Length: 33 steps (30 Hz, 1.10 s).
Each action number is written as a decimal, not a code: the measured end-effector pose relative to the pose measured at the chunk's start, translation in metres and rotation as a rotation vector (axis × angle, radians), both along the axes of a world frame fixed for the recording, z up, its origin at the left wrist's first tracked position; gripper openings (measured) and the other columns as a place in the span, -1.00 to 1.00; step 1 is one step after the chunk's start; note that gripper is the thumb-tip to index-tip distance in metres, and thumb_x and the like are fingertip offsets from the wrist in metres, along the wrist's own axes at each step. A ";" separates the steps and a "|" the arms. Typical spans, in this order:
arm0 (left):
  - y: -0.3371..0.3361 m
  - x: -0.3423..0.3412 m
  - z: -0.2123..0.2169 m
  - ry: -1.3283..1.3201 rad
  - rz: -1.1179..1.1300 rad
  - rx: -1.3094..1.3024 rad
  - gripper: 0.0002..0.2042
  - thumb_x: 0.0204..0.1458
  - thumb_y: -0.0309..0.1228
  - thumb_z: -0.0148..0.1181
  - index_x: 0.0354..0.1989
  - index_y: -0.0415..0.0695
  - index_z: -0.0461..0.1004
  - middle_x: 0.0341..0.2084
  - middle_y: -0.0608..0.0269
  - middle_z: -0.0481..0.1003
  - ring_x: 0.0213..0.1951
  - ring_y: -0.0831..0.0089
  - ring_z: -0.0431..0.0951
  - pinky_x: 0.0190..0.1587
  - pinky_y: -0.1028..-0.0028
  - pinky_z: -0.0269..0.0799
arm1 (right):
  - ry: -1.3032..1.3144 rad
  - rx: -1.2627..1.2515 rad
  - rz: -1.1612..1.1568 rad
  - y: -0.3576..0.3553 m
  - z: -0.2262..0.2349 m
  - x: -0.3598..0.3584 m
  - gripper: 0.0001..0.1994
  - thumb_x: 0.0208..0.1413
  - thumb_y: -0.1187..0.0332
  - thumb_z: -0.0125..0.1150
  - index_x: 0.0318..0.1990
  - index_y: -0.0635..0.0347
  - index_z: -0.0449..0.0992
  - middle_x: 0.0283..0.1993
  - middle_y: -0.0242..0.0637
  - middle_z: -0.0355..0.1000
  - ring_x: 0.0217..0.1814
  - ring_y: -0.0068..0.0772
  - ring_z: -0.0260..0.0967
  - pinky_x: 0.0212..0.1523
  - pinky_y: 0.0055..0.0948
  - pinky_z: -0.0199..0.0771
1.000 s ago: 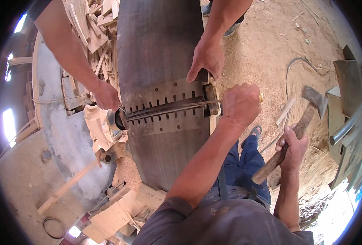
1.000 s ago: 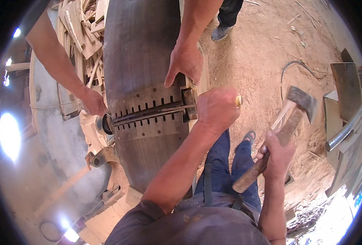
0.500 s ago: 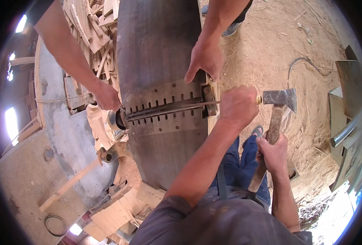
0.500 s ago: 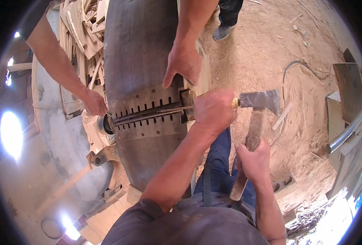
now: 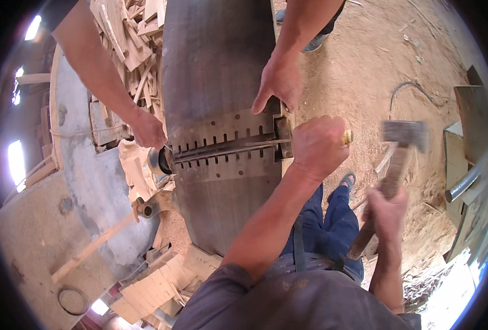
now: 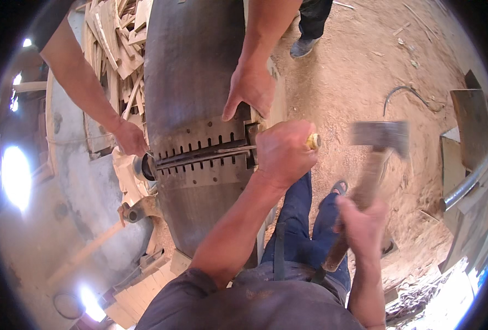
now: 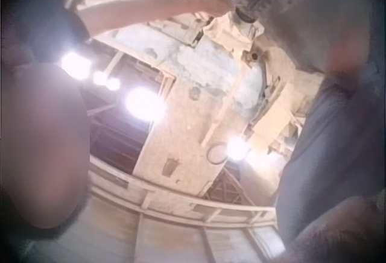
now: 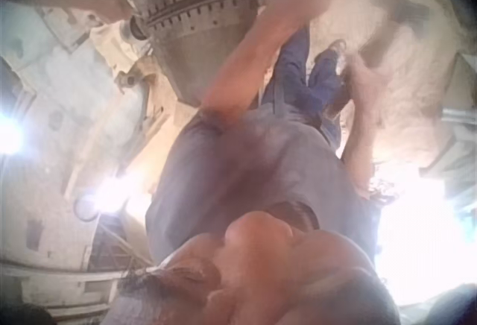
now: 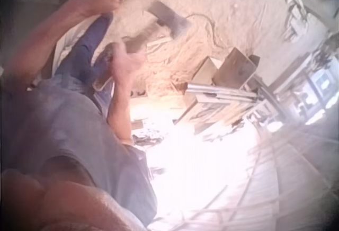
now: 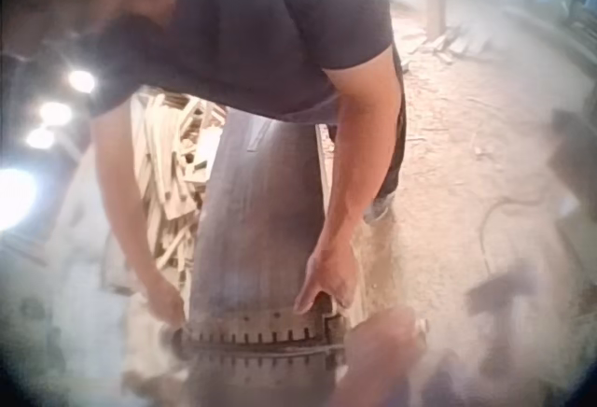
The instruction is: The person uses a hammer and chisel to drive a metal pin into a large curved metal component while a coworker holds the piece steady. The person then uses a wrench to tighten bolts on the same component.
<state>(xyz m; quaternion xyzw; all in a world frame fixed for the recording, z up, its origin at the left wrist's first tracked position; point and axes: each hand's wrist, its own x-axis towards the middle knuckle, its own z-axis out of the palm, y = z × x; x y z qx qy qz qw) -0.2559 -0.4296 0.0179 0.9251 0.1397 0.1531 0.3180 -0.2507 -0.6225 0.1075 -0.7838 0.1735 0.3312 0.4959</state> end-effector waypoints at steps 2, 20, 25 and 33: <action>-0.001 0.001 0.001 -0.026 0.009 -0.003 -0.88 -0.26 -0.43 0.28 -0.58 -0.04 0.43 -0.61 0.17 0.45 -0.49 0.10 0.54 -0.48 0.17 0.41 | -0.206 0.255 -0.309 -0.008 0.001 0.004 -0.85 0.15 0.52 0.29 -0.29 0.25 0.39 -0.60 -0.34 0.37 -0.69 -0.51 0.38 -0.71 -0.47 0.38; 0.000 0.003 0.001 -0.020 0.016 -0.033 -0.88 -0.28 -0.45 0.27 -0.58 -0.04 0.43 -0.61 0.16 0.45 -0.50 0.10 0.54 -0.48 0.16 0.40 | 0.029 -0.016 0.053 0.013 0.004 -0.005 -0.83 0.10 0.54 0.34 -0.27 0.30 0.42 -0.59 -0.40 0.37 -0.68 -0.53 0.38 -0.70 -0.50 0.38; 0.004 0.001 0.003 -0.018 0.014 -0.056 -0.88 -0.30 -0.45 0.30 -0.58 -0.05 0.44 -0.62 0.15 0.45 -0.49 0.10 0.56 -0.48 0.18 0.41 | -0.420 0.297 -0.358 -0.005 0.022 0.007 -0.84 0.17 0.48 0.27 -0.27 0.21 0.35 -0.62 -0.36 0.29 -0.73 -0.50 0.25 -0.73 -0.52 0.29; 0.002 0.004 0.002 0.051 0.053 -0.030 -0.86 -0.31 -0.45 0.31 -0.58 -0.05 0.43 -0.62 0.15 0.44 -0.51 0.09 0.53 -0.46 0.20 0.43 | -0.178 0.242 -0.259 -0.034 0.006 -0.018 -0.79 0.19 0.43 0.29 -0.26 0.22 0.31 -0.53 -0.30 0.30 -0.62 -0.46 0.34 -0.64 -0.49 0.36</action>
